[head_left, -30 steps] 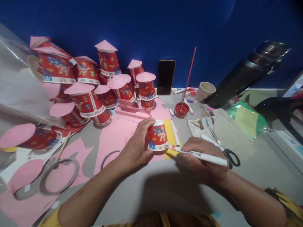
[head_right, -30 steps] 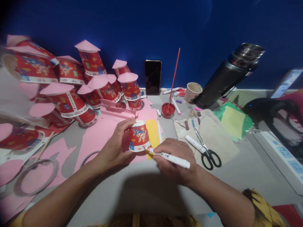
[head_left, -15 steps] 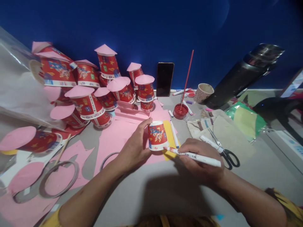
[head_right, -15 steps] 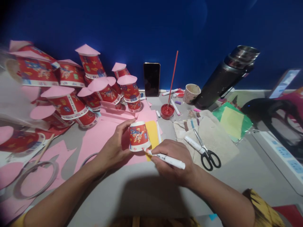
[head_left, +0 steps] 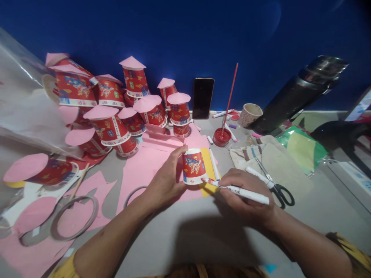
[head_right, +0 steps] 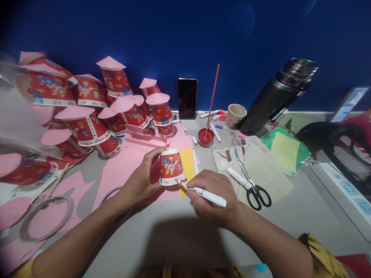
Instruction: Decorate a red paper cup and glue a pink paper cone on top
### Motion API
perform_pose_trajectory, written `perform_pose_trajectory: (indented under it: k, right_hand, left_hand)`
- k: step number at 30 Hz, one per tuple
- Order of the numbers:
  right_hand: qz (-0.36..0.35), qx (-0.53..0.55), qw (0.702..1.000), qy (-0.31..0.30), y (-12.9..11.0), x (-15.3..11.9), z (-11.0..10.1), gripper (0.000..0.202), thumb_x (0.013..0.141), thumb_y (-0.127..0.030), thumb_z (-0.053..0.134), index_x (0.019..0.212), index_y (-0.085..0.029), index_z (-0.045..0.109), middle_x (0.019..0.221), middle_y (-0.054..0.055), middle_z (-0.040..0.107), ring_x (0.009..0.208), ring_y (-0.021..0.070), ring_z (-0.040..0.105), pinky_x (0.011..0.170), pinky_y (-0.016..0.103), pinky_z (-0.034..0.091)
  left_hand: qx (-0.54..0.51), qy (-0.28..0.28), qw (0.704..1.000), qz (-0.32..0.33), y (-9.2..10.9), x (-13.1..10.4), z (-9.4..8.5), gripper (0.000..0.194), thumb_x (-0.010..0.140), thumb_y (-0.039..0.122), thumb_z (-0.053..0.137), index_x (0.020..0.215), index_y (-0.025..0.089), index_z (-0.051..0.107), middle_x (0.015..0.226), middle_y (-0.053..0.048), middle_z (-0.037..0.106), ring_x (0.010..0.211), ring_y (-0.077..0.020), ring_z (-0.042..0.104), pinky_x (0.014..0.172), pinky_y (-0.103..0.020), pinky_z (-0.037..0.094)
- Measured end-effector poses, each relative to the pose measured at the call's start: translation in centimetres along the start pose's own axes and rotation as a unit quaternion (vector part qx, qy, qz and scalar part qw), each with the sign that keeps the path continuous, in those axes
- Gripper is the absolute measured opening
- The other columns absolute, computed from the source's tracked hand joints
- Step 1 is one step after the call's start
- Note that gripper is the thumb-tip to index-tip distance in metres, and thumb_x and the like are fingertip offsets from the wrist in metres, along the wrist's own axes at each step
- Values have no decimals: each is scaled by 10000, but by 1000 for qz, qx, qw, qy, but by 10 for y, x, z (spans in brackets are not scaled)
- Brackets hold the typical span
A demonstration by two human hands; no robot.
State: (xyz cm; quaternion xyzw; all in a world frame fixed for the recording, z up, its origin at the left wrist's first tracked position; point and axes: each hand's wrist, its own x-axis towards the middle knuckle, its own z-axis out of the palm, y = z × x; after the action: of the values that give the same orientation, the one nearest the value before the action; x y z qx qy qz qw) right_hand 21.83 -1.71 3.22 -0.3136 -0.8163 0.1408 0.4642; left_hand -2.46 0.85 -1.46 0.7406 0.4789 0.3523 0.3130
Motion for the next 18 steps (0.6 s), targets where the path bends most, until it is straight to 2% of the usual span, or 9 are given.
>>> perform_pose_trajectory:
  k: [9, 14, 18]
  right_hand:
    - [9, 4, 1000, 6, 0, -1, 1, 128, 911, -105, 607, 915, -214, 673, 703, 34, 739, 597, 170, 704, 568, 272, 564]
    - [10, 0, 999, -31, 0, -2, 0, 115, 925, -141, 602, 915, -211, 692, 729, 38, 754, 614, 169, 716, 581, 265, 571]
    - [15, -6, 1000, -4, -1, 0, 0, 114, 909, -122, 611, 892, -203, 690, 708, 29, 748, 588, 157, 702, 565, 254, 560]
  left_hand:
    - [0, 2, 1000, 2, 2, 2, 0, 936, 779, 388, 880, 1529, 259, 335, 1578, -169, 478, 1450, -341, 505, 1196, -538, 421]
    - [1, 4, 1000, 9, 2, 2, 0, 896, 803, 279, 852, 1530, 263, 329, 1586, -157, 471, 1460, -314, 494, 1208, -526, 411]
    - [9, 1, 1000, 14, 3, 1, -1, 873, 816, 287, 836, 1526, 255, 330, 1585, -166, 466, 1472, -316, 481, 1217, -534, 399]
